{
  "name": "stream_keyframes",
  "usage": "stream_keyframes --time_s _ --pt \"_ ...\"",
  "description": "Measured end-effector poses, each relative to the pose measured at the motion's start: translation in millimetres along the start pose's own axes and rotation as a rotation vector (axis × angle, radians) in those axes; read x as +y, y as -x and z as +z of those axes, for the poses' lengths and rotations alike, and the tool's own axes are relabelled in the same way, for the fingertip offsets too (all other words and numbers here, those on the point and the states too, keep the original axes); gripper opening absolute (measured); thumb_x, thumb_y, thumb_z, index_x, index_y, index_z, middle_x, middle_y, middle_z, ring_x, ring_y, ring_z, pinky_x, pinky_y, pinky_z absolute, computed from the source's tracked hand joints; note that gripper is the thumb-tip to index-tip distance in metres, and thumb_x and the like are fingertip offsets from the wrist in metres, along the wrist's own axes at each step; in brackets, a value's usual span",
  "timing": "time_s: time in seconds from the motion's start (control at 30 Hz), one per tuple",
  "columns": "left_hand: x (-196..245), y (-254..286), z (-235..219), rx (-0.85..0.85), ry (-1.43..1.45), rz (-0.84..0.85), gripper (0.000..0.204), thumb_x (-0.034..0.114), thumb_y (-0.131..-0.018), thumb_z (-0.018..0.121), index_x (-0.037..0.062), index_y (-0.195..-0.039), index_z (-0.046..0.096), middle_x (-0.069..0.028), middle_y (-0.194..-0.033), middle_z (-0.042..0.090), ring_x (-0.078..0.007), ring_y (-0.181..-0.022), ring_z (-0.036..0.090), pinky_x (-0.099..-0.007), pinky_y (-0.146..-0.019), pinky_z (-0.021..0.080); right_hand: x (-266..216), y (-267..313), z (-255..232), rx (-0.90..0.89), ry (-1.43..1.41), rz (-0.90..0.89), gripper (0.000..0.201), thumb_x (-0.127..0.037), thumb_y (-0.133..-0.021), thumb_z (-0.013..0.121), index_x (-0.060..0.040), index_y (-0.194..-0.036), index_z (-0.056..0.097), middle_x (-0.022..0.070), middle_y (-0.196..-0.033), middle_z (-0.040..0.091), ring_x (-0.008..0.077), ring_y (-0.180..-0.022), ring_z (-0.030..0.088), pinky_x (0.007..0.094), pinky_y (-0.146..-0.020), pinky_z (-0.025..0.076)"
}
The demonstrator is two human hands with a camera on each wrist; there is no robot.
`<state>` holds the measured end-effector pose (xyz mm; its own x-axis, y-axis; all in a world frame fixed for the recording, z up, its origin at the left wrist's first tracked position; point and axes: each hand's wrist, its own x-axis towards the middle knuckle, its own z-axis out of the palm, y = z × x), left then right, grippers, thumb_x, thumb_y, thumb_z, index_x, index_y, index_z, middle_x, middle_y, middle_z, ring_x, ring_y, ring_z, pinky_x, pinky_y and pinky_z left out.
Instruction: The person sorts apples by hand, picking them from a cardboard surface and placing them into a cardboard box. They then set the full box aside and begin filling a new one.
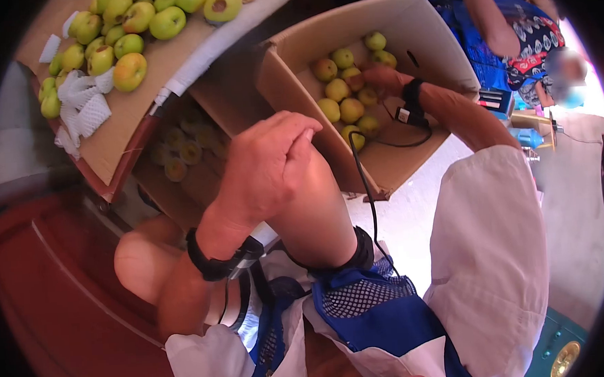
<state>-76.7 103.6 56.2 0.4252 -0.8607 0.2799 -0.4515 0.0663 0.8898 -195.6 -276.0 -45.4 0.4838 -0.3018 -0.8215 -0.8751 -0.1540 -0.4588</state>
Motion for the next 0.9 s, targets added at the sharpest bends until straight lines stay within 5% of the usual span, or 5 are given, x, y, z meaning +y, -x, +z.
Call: stream_keyframes --time_s 0.37,0.6,0.9 --pt "6 1 -4 0.02 -0.036 0.007 0.019 0.004 -0.1 0.06 -0.0011 -0.11 0.075 -0.0171 -0.102 0.075 -0.035 -0.093 0.075 -0.0412 -0.083 0.059 -43 80 -14 0.182 0.16 -0.042 0.095 -0.048 -0.083 0.088 -0.0094 -0.161 0.052 0.0158 -0.15 0.061 0.0366 -0.12 0.068 0.0409 -0.089 0.062" --pt "4 1 -5 0.02 -0.031 0.022 0.018 0.004 -0.1 0.061 -0.001 -0.11 0.075 -0.0177 -0.101 0.075 -0.036 -0.093 0.075 -0.0413 -0.083 0.059 -67 137 -28 0.096 -0.059 -0.308 0.079 -0.042 -0.092 0.084 -0.0083 -0.157 0.054 0.0095 -0.133 0.07 0.0175 -0.104 0.07 0.0305 -0.08 0.061" --pt "4 3 -3 0.008 -0.029 0.02 0.018 0.005 -0.102 0.06 -0.0008 -0.111 0.075 -0.0187 -0.103 0.076 -0.0363 -0.096 0.076 -0.0407 -0.085 0.06 -152 142 -34 -0.066 -0.501 -0.738 0.07 -0.041 -0.104 0.076 -0.0114 -0.161 0.047 0.0134 -0.143 0.067 0.0316 -0.118 0.074 0.0366 -0.078 0.066"
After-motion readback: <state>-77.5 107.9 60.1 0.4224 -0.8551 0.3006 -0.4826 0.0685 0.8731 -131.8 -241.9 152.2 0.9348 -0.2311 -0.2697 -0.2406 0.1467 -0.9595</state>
